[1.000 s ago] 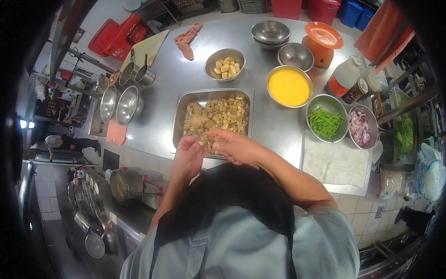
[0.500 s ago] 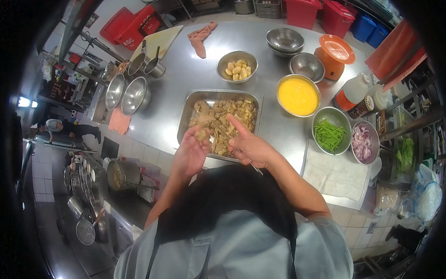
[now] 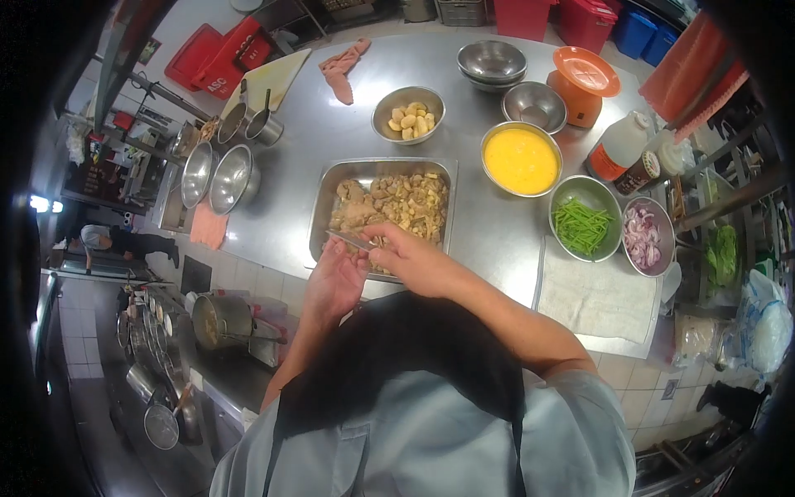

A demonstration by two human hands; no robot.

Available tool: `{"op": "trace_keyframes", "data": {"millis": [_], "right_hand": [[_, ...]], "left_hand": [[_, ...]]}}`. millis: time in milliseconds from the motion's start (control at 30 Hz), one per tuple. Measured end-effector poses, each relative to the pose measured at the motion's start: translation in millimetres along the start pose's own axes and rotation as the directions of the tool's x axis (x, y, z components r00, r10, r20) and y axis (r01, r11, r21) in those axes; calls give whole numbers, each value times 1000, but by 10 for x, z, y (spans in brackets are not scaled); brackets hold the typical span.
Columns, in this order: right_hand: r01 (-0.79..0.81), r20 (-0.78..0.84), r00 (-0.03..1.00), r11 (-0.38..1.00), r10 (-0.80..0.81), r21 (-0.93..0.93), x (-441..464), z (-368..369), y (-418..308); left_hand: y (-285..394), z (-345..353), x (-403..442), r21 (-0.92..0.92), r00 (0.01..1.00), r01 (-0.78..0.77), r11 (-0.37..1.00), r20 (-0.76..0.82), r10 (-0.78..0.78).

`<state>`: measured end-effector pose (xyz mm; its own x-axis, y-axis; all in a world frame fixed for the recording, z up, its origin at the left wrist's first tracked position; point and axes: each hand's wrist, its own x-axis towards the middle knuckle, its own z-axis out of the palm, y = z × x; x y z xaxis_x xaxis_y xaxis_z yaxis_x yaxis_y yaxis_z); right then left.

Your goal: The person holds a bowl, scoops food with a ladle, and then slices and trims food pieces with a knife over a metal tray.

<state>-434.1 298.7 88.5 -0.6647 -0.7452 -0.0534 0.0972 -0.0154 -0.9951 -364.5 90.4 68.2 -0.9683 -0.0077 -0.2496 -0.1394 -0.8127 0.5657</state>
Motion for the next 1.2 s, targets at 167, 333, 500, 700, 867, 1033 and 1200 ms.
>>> {"op": "trace_keyframes", "data": {"millis": [167,333,500,700,867,1033,1200], "right_hand": [[-24,17,1000,991,26,-128,-32,11,-209],[-11,21,1000,995,14,-103,-11,19,-124],[-61,77,995,998,62,-23,-25,-18,-164],[-89,121,988,992,100,-95,-90,-84,-233],[-88,98,992,995,83,47,-50,-177,-5],[-337,165,938,916,306,217,-43,-306,1],[-116,23,993,989,114,90,-25,-173,20]], "left_hand": [[-48,134,-47,78,999,-49,996,-9,50],[-29,88,-39,146,997,-63,987,43,58],[20,7,-41,146,992,-72,987,116,56],[75,98,-85,231,990,-75,970,131,46],[129,125,-176,183,988,41,982,142,-67],[123,136,-123,175,996,43,984,66,-55],[71,72,-58,102,998,53,993,-40,-49]]}}
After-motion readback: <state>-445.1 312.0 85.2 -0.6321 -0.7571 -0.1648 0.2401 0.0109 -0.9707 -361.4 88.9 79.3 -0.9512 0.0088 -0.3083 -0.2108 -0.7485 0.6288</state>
